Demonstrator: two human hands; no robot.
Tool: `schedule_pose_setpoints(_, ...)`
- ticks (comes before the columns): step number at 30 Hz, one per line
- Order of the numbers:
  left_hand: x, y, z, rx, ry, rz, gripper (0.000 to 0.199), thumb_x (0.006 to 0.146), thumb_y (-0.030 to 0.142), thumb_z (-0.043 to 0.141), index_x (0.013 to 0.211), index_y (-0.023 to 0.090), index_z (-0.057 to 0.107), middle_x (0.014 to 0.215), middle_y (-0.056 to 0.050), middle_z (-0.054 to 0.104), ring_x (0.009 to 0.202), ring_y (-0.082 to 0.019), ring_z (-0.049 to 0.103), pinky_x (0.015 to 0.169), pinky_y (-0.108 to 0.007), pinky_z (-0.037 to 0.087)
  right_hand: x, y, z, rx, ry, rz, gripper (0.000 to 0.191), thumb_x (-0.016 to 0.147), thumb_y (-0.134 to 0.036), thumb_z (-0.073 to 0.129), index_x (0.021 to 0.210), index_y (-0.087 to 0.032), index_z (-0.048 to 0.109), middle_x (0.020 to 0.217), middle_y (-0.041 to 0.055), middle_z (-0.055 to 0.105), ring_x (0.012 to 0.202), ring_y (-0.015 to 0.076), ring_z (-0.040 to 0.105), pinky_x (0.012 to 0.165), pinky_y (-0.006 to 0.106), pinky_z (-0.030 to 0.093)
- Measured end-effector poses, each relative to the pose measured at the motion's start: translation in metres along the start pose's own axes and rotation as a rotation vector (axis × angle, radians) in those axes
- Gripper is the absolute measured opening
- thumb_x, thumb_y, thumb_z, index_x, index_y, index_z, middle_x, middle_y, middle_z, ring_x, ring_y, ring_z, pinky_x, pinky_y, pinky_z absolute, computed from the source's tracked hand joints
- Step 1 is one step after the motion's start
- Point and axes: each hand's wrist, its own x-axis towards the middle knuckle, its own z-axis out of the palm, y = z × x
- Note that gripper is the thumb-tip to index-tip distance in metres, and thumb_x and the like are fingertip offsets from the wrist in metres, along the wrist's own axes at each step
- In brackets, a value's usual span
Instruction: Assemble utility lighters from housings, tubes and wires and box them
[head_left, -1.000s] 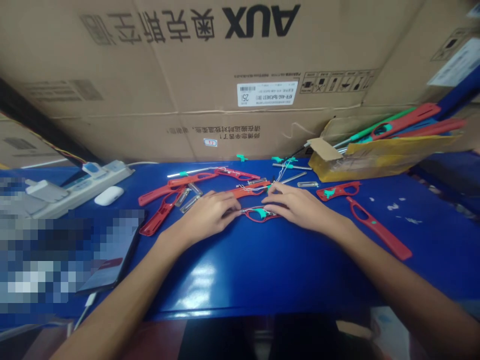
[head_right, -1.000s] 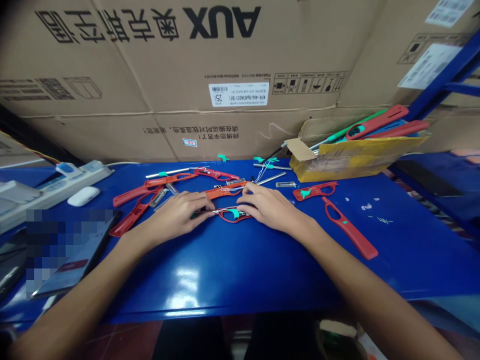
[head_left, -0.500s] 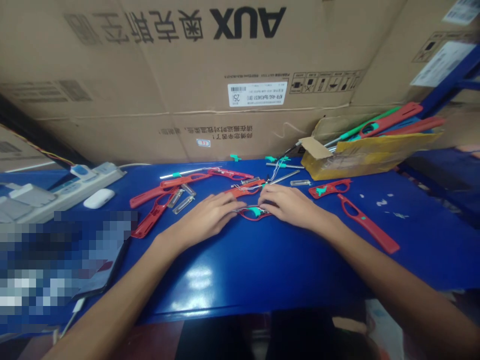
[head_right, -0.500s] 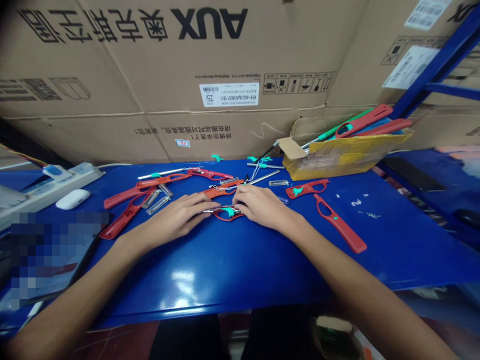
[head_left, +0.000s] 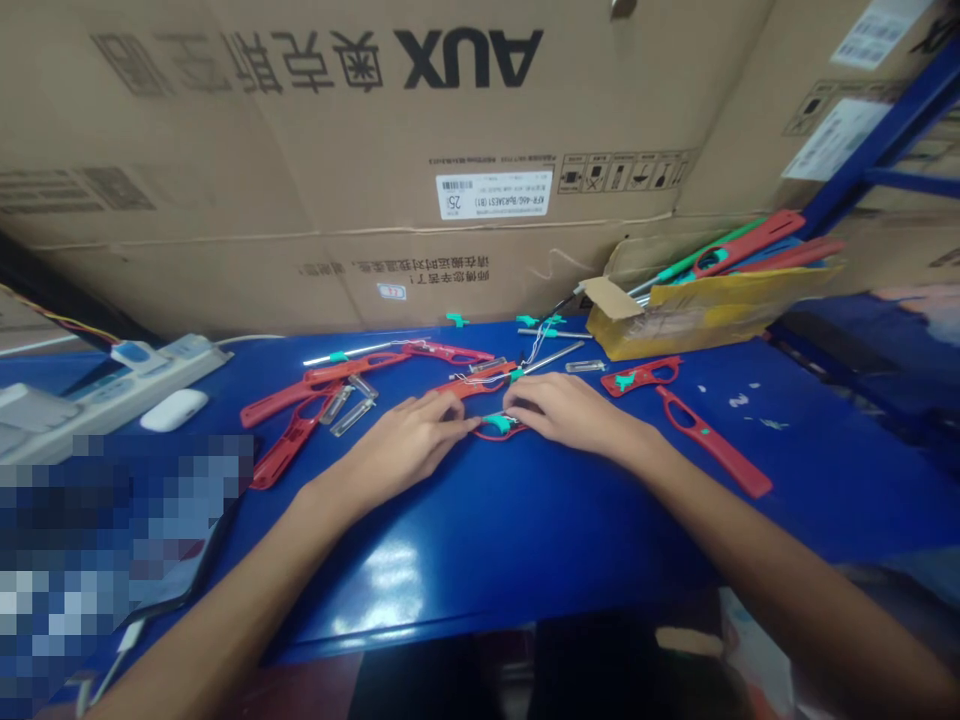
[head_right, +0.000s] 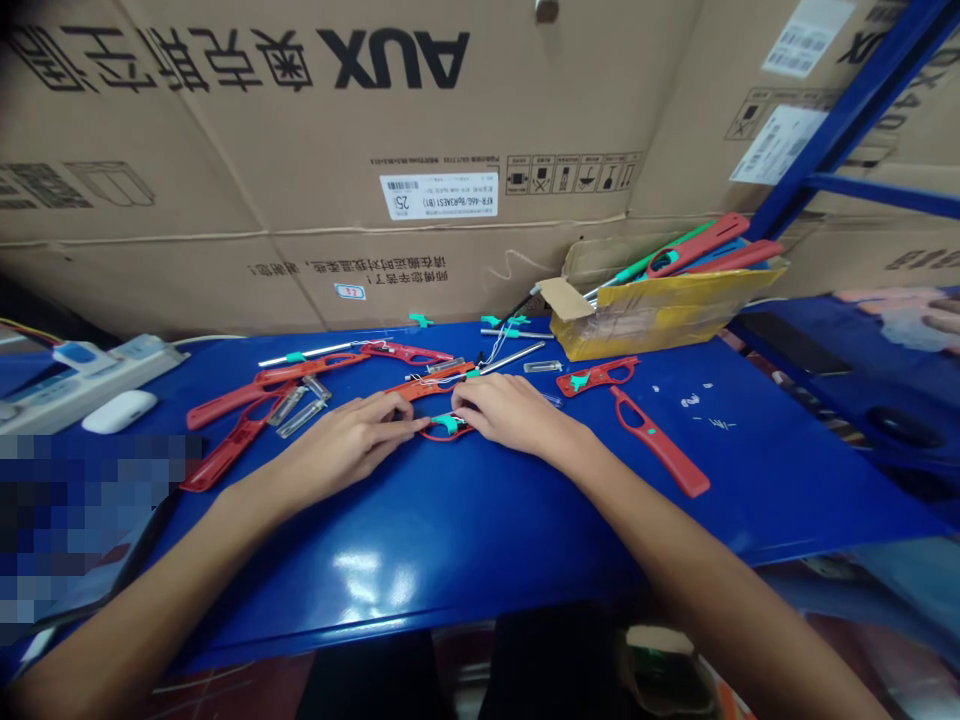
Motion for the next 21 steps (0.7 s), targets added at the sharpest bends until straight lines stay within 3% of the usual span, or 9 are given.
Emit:
schedule_pose_setpoints(8, 0.003, 0.004, -0.004, 0.025, 0.01, 0.002, 0.027, 0.106, 0.03, 0.049, 0.123, 0.027, 0.07, 0.107, -0.005, 0.07, 0.1, -0.02, 0.064, 0.084, -0.035, 0.043, -0.001, -0.001, -0.004, -0.018, -0.015, 0.001, 0.015, 0.1, -0.026, 0.055, 0.096, -0.021, 0.069, 0.094, 0.0034, 0.075, 0.083, 0.0184, 0.066, 0.068, 0.029, 0.037)
schedule_pose_setpoints(13, 0.003, 0.002, -0.002, 0.018, 0.027, -0.019, 0.03, 0.106, 0.029, 0.051, 0.134, 0.023, 0.06, 0.125, -0.009, 0.069, 0.116, -0.024, 0.064, 0.094, -0.04, 0.044, -0.002, -0.008, -0.006, -0.096, -0.018, 0.046, 0.017, 0.101, -0.029, 0.052, 0.097, -0.023, 0.067, 0.085, 0.0024, 0.073, 0.075, 0.0184, 0.064, 0.063, 0.029, 0.032)
schedule_pose_setpoints(16, 0.002, 0.001, -0.001, 0.018, 0.026, -0.021, 0.031, 0.106, 0.031, 0.05, 0.134, 0.021, 0.058, 0.125, -0.01, 0.069, 0.114, -0.024, 0.065, 0.095, -0.041, 0.044, -0.003, -0.011, -0.006, -0.124, -0.008, 0.06, 0.016, 0.101, -0.029, 0.051, 0.099, -0.023, 0.066, 0.08, 0.0019, 0.071, 0.072, 0.0183, 0.063, 0.062, 0.029, 0.03)
schedule_pose_setpoints(21, 0.004, 0.007, -0.004, -0.003, 0.034, -0.059, 0.039, 0.105, 0.045, 0.049, 0.134, 0.022, 0.058, 0.128, -0.009, 0.066, 0.117, -0.026, 0.061, 0.098, -0.043, 0.045, -0.003, -0.011, -0.004, -0.104, 0.066, -0.038, 0.018, 0.103, -0.03, 0.05, 0.097, -0.021, 0.065, 0.092, 0.0034, 0.072, 0.083, 0.0193, 0.064, 0.067, 0.03, 0.038)
